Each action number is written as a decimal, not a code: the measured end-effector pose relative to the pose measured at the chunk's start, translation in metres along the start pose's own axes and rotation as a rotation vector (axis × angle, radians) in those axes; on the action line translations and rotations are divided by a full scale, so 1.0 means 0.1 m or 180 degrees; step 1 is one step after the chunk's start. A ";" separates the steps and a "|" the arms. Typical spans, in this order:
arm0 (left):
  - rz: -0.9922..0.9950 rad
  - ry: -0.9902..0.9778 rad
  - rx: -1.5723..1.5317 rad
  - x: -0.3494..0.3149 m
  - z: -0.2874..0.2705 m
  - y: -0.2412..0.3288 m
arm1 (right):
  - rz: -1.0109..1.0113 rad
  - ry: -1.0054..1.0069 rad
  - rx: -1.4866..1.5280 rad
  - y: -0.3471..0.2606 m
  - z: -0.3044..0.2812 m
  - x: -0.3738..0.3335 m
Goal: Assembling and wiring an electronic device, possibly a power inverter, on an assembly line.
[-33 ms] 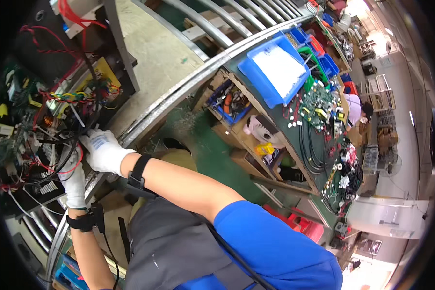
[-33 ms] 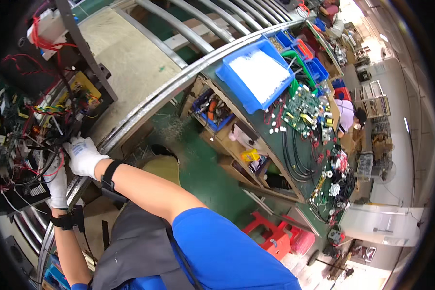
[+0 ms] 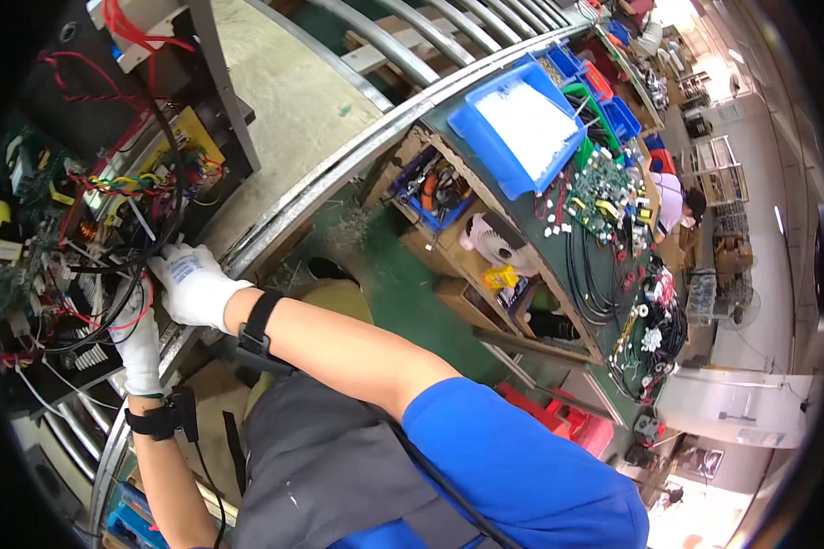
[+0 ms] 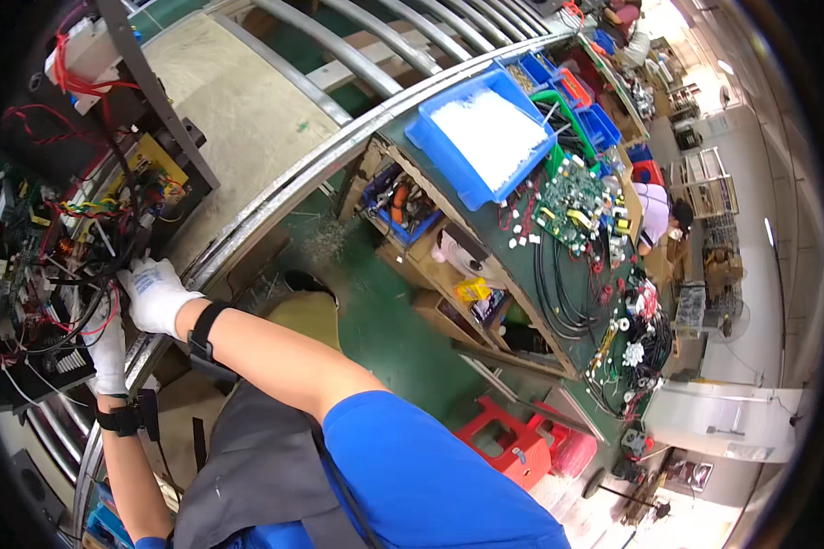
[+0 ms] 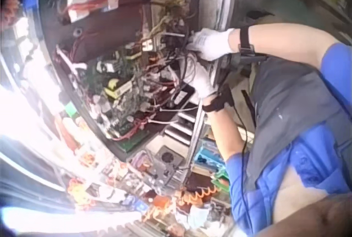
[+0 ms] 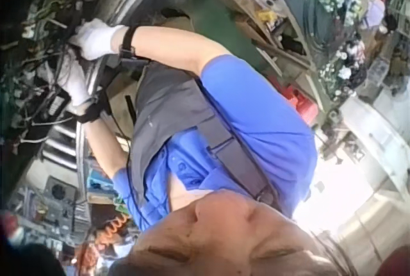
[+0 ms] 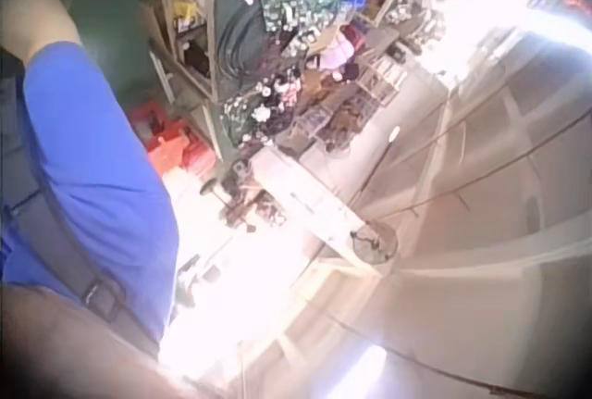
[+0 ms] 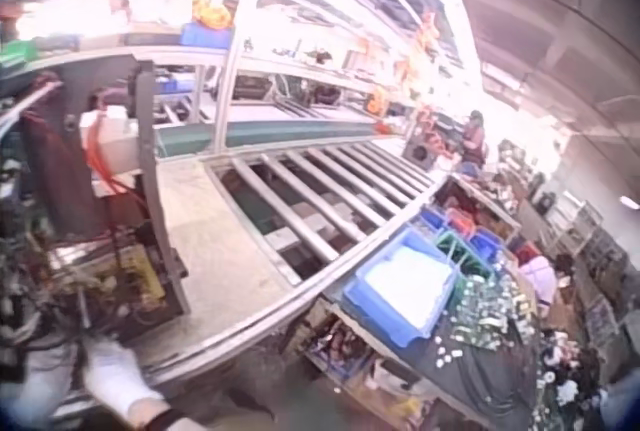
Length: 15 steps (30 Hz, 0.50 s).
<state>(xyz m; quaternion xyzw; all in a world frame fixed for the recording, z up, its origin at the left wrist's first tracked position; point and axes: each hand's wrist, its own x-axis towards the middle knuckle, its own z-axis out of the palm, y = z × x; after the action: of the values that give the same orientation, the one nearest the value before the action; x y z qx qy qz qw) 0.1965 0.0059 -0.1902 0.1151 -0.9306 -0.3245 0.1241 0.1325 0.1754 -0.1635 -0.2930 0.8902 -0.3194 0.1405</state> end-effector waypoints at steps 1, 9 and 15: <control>0.0126 0.0073 0.0109 0.00 0.02 -0.03 | 0.0073 -0.0265 -0.0157 -0.01 -0.04 0.04; 0.0499 -0.0092 0.0070 -0.06 0.05 0.02 | 0.0230 -0.0401 0.0210 -0.08 -0.15 0.01; 0.0652 -0.0021 0.0565 -0.11 0.12 -0.12 | 0.0272 -0.0763 0.0004 -0.04 -0.04 0.19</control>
<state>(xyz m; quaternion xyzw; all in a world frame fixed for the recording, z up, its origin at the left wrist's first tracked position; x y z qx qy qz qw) 0.2051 0.0072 -0.2085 0.0289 -0.9630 -0.2268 0.1427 0.1174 0.1628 -0.1590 -0.2909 0.8785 -0.2763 0.2595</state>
